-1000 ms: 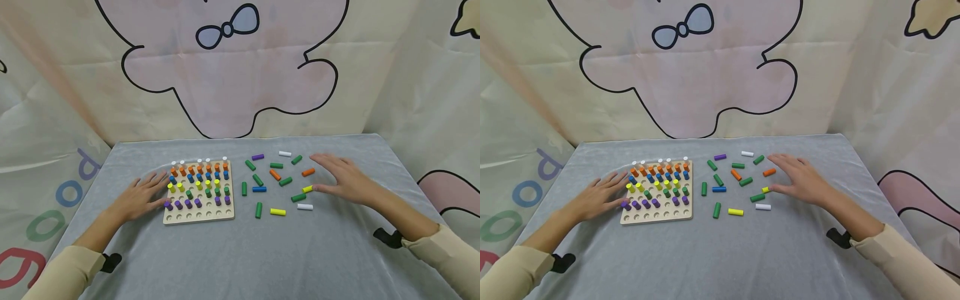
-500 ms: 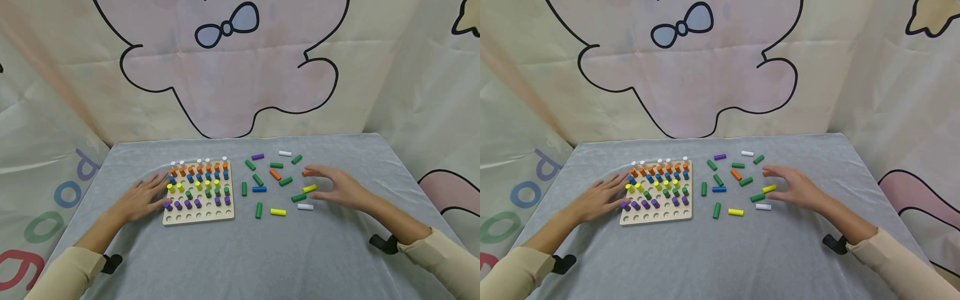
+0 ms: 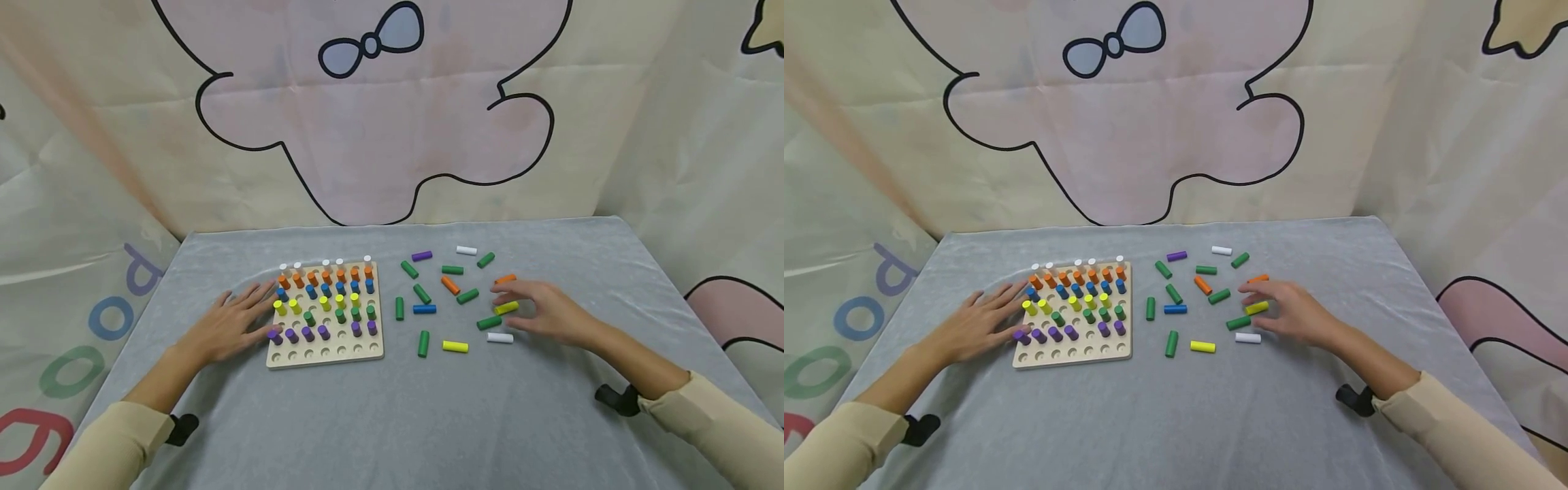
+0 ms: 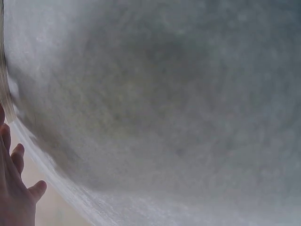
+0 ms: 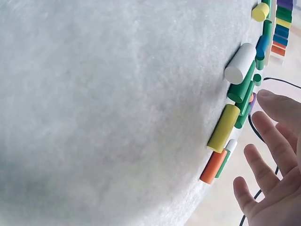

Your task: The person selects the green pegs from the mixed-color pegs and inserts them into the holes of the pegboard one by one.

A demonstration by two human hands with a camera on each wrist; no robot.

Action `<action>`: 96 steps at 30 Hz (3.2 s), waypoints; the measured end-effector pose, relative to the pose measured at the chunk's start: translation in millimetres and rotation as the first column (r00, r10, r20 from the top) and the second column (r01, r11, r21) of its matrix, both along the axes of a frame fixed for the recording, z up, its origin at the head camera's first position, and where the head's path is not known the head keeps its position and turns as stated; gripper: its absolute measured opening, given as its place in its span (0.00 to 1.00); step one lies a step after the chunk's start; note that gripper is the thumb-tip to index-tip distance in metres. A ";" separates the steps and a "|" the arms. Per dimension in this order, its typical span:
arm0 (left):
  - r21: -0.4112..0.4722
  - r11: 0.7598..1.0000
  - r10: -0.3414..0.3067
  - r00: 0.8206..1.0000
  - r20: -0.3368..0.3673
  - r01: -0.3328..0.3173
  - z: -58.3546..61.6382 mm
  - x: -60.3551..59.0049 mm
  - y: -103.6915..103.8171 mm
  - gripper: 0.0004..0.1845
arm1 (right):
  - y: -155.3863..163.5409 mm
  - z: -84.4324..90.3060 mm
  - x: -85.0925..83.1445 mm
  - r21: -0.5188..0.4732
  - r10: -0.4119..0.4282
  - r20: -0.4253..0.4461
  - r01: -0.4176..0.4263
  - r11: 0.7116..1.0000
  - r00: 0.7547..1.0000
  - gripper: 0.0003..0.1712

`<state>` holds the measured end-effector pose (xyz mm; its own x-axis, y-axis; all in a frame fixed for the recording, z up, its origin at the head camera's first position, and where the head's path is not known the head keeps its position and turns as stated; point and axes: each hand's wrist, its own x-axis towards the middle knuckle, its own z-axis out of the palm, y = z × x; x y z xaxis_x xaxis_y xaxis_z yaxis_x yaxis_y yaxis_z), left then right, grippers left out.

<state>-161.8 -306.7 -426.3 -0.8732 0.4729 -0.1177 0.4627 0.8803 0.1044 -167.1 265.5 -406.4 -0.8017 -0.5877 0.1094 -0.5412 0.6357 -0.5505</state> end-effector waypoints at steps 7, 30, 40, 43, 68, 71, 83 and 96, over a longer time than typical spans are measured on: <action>-0.014 1.000 -0.012 1.000 -0.009 0.012 2.4 -0.3 1.3 0.41 | -1.2 -4.6 -1.2 0.020 0.024 0.045 -0.025 0.999 0.999 0.34; -0.061 0.997 -0.054 0.998 -0.013 0.053 3.7 -7.1 4.8 0.41 | -7.4 -18.6 -1.0 0.127 0.031 -0.108 -0.017 0.992 0.994 0.27; -0.084 0.994 -0.075 0.997 -0.027 0.073 6.2 -7.0 6.0 0.40 | -15.4 -11.2 -1.2 0.118 0.016 -0.104 -0.004 0.993 0.994 0.27; -0.087 0.994 -0.072 0.997 -0.022 0.070 6.5 -6.8 6.0 0.40 | -18.3 -7.9 -0.3 0.105 0.014 -0.108 -0.002 0.994 0.994 0.26; -0.084 0.994 -0.065 0.997 -0.035 0.062 5.0 -5.1 6.1 0.41 | -41.8 -5.8 0.9 -0.076 0.073 -0.134 -0.083 0.994 0.988 0.24; -0.084 0.994 -0.066 0.997 -0.035 0.063 4.4 -5.4 5.9 0.41 | -44.8 -4.9 1.5 -0.082 0.068 -0.113 -0.077 0.994 0.991 0.24; -0.084 0.994 -0.069 0.996 -0.049 0.065 3.5 -6.1 5.7 0.41 | -56.9 6.4 -5.7 -0.062 0.076 -0.114 -0.083 0.995 0.991 0.21; -0.074 0.995 -0.073 0.996 -0.044 0.070 3.2 -5.4 4.4 0.40 | -94.5 19.3 -4.1 -0.085 0.179 -0.202 -0.200 0.976 0.963 0.21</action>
<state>-167.2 -302.4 -423.0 -0.8427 0.5263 -0.1136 0.5278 0.8492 0.0184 -171.2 171.0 -387.1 -0.6345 -0.7041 0.3188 -0.7482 0.4562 -0.4817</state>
